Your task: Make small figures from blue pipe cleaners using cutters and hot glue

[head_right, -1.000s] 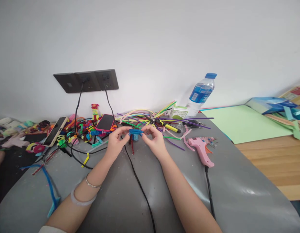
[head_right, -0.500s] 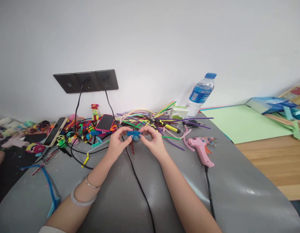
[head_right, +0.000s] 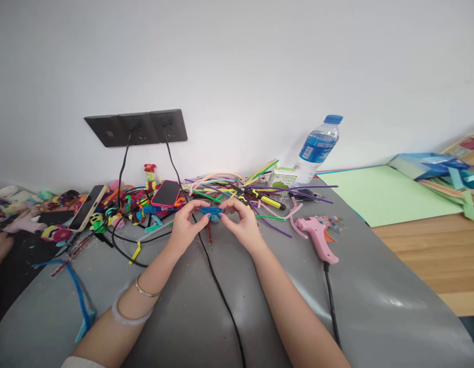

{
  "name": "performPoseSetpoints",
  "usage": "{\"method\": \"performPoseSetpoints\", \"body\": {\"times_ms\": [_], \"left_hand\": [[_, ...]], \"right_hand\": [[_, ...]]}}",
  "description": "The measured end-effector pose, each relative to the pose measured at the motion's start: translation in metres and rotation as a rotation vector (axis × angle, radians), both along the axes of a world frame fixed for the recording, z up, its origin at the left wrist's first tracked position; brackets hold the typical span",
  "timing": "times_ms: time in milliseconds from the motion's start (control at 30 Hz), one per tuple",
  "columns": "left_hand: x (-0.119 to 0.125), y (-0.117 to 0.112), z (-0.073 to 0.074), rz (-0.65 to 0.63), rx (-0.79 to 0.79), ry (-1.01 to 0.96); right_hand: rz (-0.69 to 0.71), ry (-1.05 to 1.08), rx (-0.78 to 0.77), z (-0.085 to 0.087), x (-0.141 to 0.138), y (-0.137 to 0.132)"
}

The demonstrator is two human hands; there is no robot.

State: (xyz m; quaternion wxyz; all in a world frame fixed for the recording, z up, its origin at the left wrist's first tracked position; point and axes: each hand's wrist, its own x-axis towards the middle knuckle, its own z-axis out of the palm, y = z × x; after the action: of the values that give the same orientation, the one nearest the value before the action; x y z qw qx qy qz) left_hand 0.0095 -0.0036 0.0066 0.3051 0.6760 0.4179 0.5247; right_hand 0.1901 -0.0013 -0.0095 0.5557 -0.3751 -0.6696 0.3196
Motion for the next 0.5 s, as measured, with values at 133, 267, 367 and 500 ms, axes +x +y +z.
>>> {"method": "performPoseSetpoints", "body": {"times_ms": [133,267,367,500], "left_hand": [[0.0,-0.001,0.0025,-0.004,0.01,0.002],[-0.0004,-0.0016,0.0046,-0.013,0.013,0.007],[-0.0004,-0.0016,0.0046,-0.011,0.02,0.006],[0.0,-0.0015,0.0035,-0.006,0.03,0.001]], "right_hand": [[-0.015,-0.006,0.002,0.0005,0.0,0.0],[-0.03,-0.021,0.007,0.001,-0.0005,-0.0008],[-0.032,-0.026,0.007,0.0017,-0.0004,-0.0018],[-0.029,-0.021,0.008,0.0033,-0.0005,-0.0028]]}}
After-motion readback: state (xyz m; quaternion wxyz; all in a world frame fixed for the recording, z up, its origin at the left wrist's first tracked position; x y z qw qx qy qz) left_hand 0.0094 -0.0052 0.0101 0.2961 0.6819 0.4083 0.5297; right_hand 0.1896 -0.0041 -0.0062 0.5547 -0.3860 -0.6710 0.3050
